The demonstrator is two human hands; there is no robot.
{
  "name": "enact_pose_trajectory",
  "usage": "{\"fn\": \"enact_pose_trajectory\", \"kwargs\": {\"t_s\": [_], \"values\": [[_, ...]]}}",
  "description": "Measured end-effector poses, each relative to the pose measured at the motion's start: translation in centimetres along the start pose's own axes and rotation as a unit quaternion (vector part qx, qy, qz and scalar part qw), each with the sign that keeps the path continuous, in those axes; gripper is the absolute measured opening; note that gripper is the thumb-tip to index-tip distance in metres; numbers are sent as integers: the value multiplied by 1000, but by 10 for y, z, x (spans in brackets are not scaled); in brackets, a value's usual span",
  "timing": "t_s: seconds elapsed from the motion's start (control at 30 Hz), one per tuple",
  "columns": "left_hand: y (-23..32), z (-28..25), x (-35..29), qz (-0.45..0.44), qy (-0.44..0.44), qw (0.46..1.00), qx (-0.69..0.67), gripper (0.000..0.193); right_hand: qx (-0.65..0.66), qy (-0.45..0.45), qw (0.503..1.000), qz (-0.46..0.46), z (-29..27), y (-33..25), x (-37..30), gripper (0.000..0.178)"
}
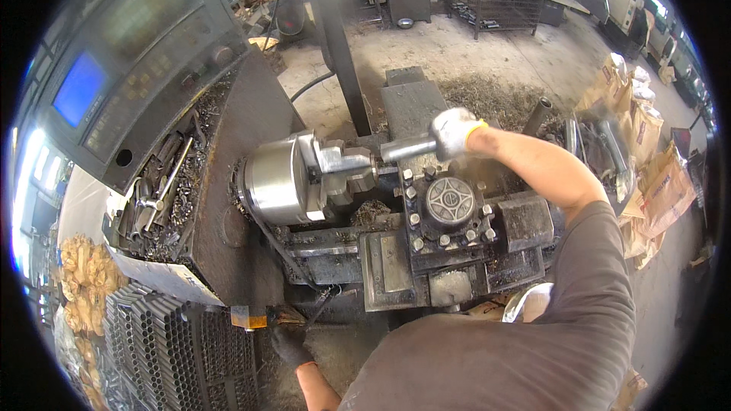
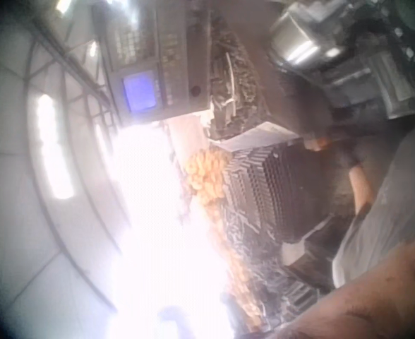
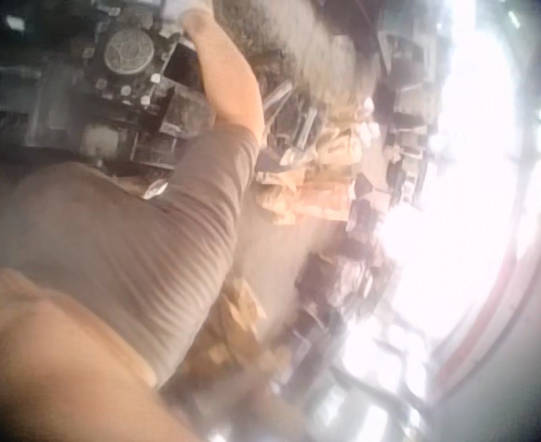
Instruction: The person repeatedly picks up metal tubes, inserts them into a lathe chuck, operates the machine, and removes the processed tubes. The person places the finished tubes into a white bucket and continues the cycle with new tubes from a nearby stack.
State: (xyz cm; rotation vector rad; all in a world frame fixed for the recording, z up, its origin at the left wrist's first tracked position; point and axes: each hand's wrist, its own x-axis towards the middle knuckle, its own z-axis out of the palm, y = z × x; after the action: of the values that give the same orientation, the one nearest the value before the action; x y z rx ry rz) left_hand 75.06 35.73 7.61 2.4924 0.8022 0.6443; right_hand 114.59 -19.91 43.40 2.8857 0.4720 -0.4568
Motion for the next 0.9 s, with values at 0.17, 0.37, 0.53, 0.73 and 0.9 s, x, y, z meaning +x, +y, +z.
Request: {"fn": "enact_pose_trajectory", "kwargs": {"t_s": [0.17,0.37,0.53,0.73,0.9], "values": [[15,-40,35,-238,24,919,-313,53,142,39,966,-214,51,20,27,28],[40,-77,61,-374,-41,695,-612,54,223,11,940,-259,53,-10,63,44],[9,-86,69,-337,-192,588,-710,47,458,-186,862,-112,9,-78,93,93],[11,-67,57,-301,-34,780,-548,41,437,-176,877,-92,-6,-96,73,94],[55,-84,52,-247,18,903,-352,44,305,132,939,-83,-30,-86,-32,74]]}}
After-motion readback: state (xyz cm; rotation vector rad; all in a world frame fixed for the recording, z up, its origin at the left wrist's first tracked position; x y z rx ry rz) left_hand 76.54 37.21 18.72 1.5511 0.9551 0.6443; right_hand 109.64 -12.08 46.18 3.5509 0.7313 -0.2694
